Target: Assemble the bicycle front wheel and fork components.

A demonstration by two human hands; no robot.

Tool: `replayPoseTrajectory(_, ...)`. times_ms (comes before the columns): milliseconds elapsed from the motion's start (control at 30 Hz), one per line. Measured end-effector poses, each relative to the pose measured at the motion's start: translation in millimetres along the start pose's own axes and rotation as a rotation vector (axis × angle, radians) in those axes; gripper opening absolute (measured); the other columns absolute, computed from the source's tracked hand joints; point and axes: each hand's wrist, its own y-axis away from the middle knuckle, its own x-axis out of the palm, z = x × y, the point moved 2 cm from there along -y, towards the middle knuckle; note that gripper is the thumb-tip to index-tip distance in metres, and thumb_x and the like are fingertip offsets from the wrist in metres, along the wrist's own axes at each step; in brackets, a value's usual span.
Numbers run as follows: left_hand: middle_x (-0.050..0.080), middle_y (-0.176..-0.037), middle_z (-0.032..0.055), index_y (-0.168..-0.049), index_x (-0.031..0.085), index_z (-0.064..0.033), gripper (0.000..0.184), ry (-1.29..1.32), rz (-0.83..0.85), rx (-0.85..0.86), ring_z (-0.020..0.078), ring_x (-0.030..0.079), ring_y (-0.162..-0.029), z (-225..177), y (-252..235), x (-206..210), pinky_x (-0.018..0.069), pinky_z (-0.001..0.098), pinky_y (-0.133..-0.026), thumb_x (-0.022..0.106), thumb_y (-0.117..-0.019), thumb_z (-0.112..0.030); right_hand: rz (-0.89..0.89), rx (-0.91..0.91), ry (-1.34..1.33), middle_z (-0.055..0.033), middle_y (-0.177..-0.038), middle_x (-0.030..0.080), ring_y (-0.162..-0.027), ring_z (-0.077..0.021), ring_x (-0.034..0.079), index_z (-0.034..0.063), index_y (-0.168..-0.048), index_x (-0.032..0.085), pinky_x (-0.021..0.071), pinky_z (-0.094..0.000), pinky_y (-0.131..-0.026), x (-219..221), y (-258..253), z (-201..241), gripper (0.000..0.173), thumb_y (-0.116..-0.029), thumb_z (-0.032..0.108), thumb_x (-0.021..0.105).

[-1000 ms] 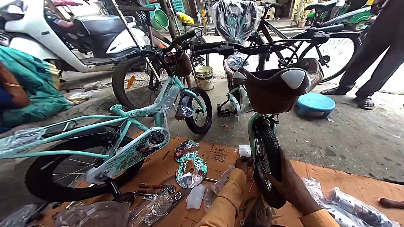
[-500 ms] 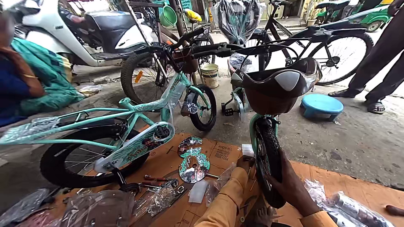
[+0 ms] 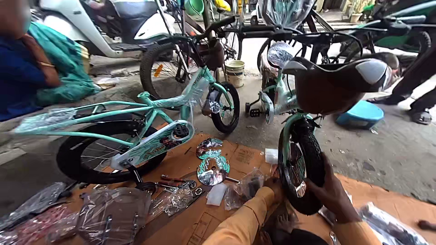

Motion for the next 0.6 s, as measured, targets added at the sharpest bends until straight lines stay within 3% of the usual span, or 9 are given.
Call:
replayPoseTrajectory(67,0.057,-0.144,0.0222,-0.144,0.055,-0.0034,0.044,-0.2,0.015,-0.028,0.0352,0.053,-0.136,12,8,9,0.0396,0.0532,-0.116,0.051,-0.1065,-0.026,-0.035,0.041,-0.007,-0.0206,-0.115,0.07,-0.097,-0.0379,0.071,0.0296,-0.164,0.02,0.056,-0.065,-0.08,-3,4,-1,0.11,-0.0756,0.028,0.085)
replayPoseTrajectory(133,0.056,-0.144,0.0244,-0.144,0.056,-0.0028,0.047,-0.336,0.0,0.013,0.0389,0.052,-0.136,38,0,27,0.0406,0.0572,-0.114,0.057,-0.1024,-0.026,-0.046,0.053,-0.012,-0.0193,-0.116,0.07,-0.096,-0.0373,0.071,0.0322,-0.164,0.018,0.0566,-0.0651,-0.077,-3,9,-2,0.111,-0.0749,0.025,0.085)
replayPoseTrajectory(200,0.046,-0.152,0.0251,-0.155,0.042,-0.0074,0.062,-0.398,-0.016,0.043,0.0404,0.047,-0.14,52,-7,35,0.0391,0.058,-0.115,0.06,-0.1003,-0.031,-0.097,0.052,-0.021,-0.0175,-0.116,0.07,-0.094,-0.0353,0.072,0.0326,-0.164,0.019,0.0573,-0.0637,-0.073,1,10,-3,0.111,-0.0738,0.027,0.083)
replayPoseTrajectory(267,0.04,-0.157,0.0247,-0.157,0.039,-0.011,0.069,-0.424,-0.041,0.054,0.0415,0.043,-0.143,51,-2,37,0.0387,0.0586,-0.116,0.065,-0.0975,-0.035,-0.133,0.084,-0.053,-0.0139,-0.115,0.071,-0.094,-0.0307,0.072,0.0328,-0.162,0.023,0.059,-0.0609,-0.075,6,10,-8,0.107,-0.0723,0.03,0.081)
replayPoseTrajectory(400,0.045,-0.152,0.0245,-0.152,0.049,-0.0151,0.064,-0.514,-0.186,0.05,0.0448,0.045,-0.138,34,1,35,0.0418,0.0641,-0.108,0.067,-0.0946,-0.038,-0.11,0.147,-0.186,-0.0075,-0.113,0.071,-0.094,-0.0221,0.072,0.0299,-0.152,0.043,0.0597,-0.0539,-0.077,10,17,-17,0.088,-0.074,0.038,0.082)
replayPoseTrajectory(500,0.044,-0.153,0.0219,-0.139,0.06,-0.009,0.056,-0.525,-0.223,0.014,0.0438,0.043,-0.14,30,-18,30,0.0419,0.0646,-0.107,0.067,-0.0942,-0.043,-0.106,0.152,-0.243,-0.0034,-0.111,0.072,-0.096,-0.0161,0.071,0.0233,-0.145,0.051,0.0612,-0.0474,-0.081,12,19,-21,0.079,-0.0733,0.036,0.082)
replayPoseTrajectory(567,0.047,-0.149,0.0228,-0.131,0.065,-0.0047,0.057,-0.555,-0.258,-0.016,0.043,0.047,-0.136,33,-30,32,0.0451,0.0624,-0.106,0.062,-0.0962,-0.05,-0.098,0.166,-0.281,-0.002,-0.11,0.072,-0.095,-0.0143,0.071,0.0219,-0.142,0.053,0.0614,-0.0447,-0.081,13,23,-21,0.078,-0.0718,0.036,0.082)
replayPoseTrajectory(600,0.053,-0.141,0.024,-0.124,0.069,-0.0038,0.057,-0.587,-0.382,0.042,0.0434,0.053,-0.129,32,-25,35,0.048,0.0614,-0.102,0.056,-0.0985,-0.054,-0.088,0.175,-0.299,-0.0015,-0.11,0.072,-0.095,-0.014,0.071,0.0222,-0.142,0.053,0.0618,-0.044,-0.081,13,25,-23,0.078,-0.0713,0.037,0.083)
